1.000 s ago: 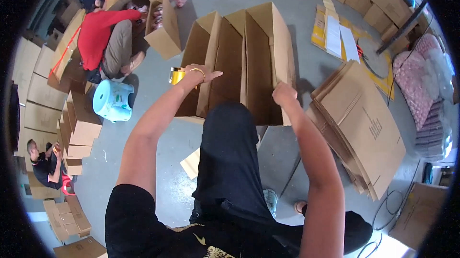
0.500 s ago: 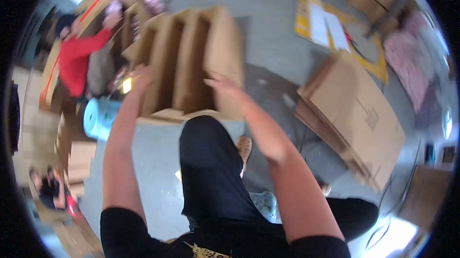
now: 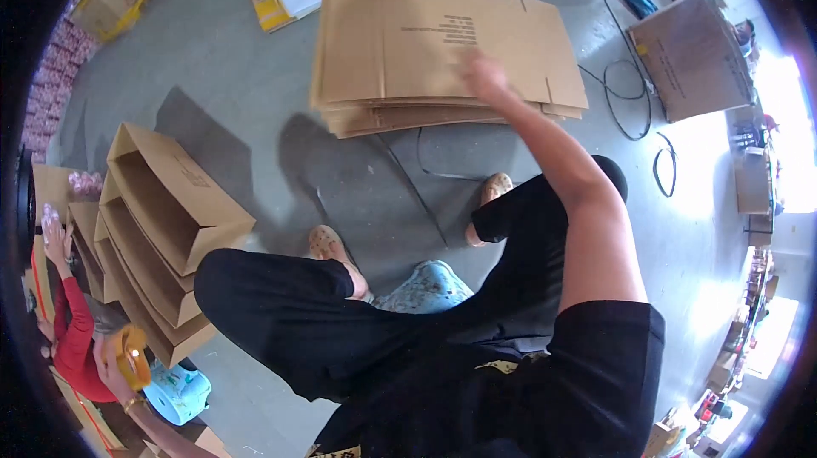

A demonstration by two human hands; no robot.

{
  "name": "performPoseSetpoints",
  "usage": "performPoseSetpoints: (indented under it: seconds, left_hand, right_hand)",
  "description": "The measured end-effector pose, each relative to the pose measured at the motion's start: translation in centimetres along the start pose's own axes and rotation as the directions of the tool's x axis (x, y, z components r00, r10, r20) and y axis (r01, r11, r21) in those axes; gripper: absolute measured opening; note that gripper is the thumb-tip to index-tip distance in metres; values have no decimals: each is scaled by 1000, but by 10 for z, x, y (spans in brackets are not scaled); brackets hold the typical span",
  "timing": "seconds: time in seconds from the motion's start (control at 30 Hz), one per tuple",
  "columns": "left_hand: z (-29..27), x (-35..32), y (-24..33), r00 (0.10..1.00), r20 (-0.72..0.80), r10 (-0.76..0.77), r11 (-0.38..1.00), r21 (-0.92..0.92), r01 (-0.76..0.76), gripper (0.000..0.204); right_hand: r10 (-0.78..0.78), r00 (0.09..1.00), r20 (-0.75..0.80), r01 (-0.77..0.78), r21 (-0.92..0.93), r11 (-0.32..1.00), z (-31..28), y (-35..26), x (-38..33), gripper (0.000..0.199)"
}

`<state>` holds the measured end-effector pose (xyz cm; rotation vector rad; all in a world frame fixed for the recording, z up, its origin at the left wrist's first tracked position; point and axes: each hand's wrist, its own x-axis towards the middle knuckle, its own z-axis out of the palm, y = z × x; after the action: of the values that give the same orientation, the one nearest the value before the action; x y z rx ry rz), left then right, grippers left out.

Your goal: Assembling and sealing cardboard boxes using a tape dispenser.

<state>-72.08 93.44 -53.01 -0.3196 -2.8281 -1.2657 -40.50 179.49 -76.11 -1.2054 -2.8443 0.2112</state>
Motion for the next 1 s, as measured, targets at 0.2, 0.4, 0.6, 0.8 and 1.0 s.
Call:
performPoseSetpoints:
  seconds: [0.2,0.4,0.6,0.8,1.0]
  left_hand:
    - [255,7,137,892,262,368,929,-156,-337,39]
    - [464,39,59,793,244,559,798,101,-594,48]
    - [488,-17,71,857,490,163,865,346,-363,49]
    - [518,44,67,831,526,179,785,433,-443,45]
    - [553,78,158,773,576,266,948,-12,-318,54]
  right_hand:
    - [699,715,16,-687,-172,706,-18,209,-51,76]
    - [665,723,-187,-637,192,747,2,198,-54,71]
    - [770,601,-214,-741,213,637,-14,225,-76,60]
    - [705,655,-271,-668,228,709,-9,207,-60,55]
    - [687,696,-207,-674,141,725,-29,194,-80,45]
